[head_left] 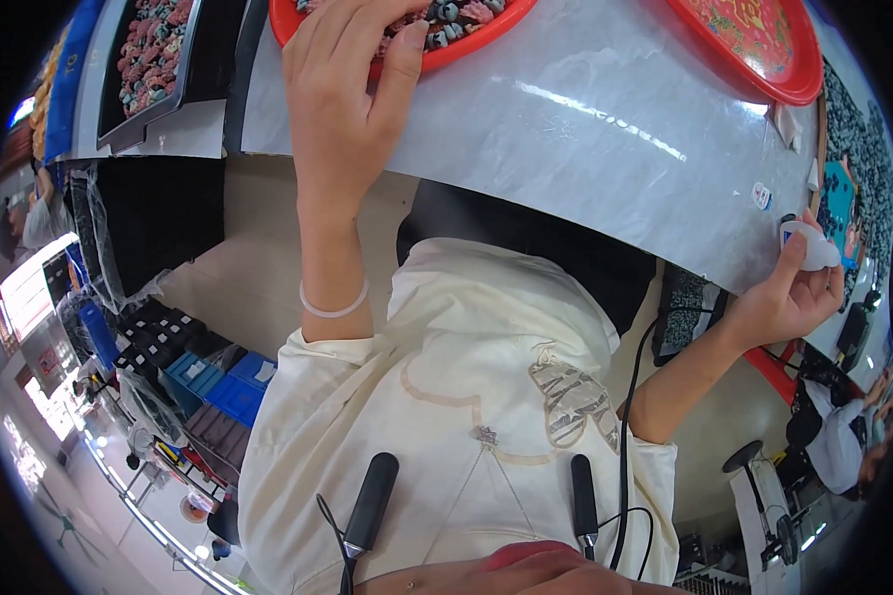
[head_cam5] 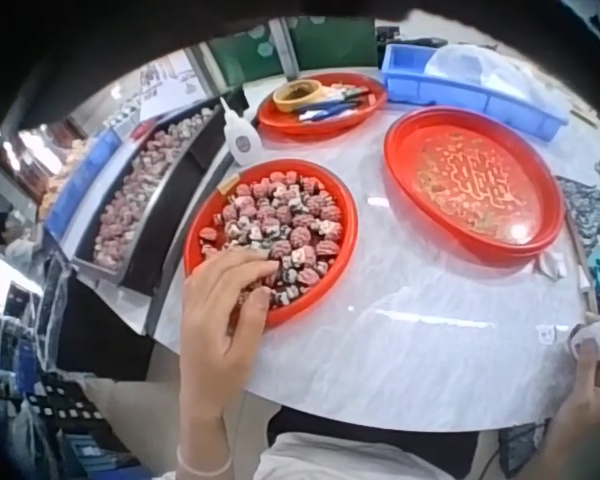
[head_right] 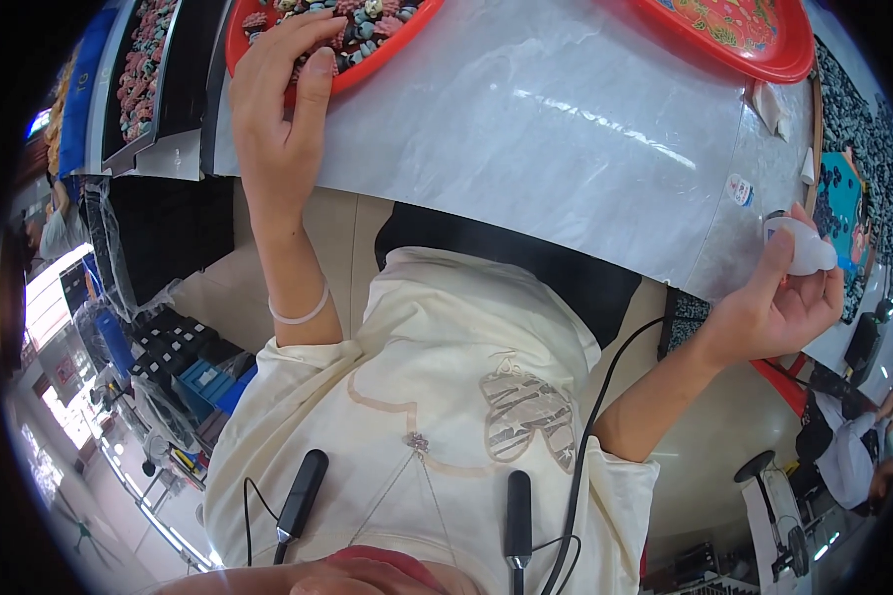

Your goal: The person assembles small plastic flower-shaped toy parts by hand, applying adhesive from a bottle to secure the components.

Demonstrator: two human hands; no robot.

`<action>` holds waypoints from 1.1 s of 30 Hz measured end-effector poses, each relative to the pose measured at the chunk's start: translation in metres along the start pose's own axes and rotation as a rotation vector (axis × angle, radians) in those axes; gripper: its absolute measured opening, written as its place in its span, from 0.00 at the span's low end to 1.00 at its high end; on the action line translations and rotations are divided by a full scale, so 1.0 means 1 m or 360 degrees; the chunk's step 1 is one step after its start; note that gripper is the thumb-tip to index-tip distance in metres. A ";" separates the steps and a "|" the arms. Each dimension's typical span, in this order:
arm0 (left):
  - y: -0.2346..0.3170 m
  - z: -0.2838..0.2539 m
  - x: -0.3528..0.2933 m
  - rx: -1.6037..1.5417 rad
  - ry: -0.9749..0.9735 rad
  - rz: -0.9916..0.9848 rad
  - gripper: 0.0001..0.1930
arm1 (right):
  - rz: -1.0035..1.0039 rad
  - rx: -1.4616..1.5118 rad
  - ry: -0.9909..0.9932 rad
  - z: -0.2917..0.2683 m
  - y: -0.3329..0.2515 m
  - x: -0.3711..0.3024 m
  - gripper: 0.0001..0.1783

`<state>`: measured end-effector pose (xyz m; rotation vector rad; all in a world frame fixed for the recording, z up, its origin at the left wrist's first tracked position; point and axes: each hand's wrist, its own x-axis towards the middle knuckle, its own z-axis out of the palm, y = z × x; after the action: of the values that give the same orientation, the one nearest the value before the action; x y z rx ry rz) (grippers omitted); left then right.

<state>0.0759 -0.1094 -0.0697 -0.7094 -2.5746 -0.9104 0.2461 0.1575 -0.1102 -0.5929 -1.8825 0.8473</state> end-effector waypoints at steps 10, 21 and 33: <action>-0.037 0.014 -0.004 -0.0010 0.0165 0.0493 0.08 | 0.0156 0.0005 -0.0088 0.003 -0.012 0.004 0.20; -0.033 0.010 -0.004 0.0014 0.0124 0.0439 0.08 | 0.0237 0.0070 -0.0292 0.008 -0.022 0.015 0.20; -0.035 0.009 -0.004 -0.0007 0.0112 0.0439 0.08 | 0.0357 0.0090 -0.0324 0.009 -0.019 0.013 0.18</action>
<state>0.0586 -0.1282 -0.0957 -0.9854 -2.3392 -0.8355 0.2317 0.1515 -0.0910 -0.7143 -1.9915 1.1392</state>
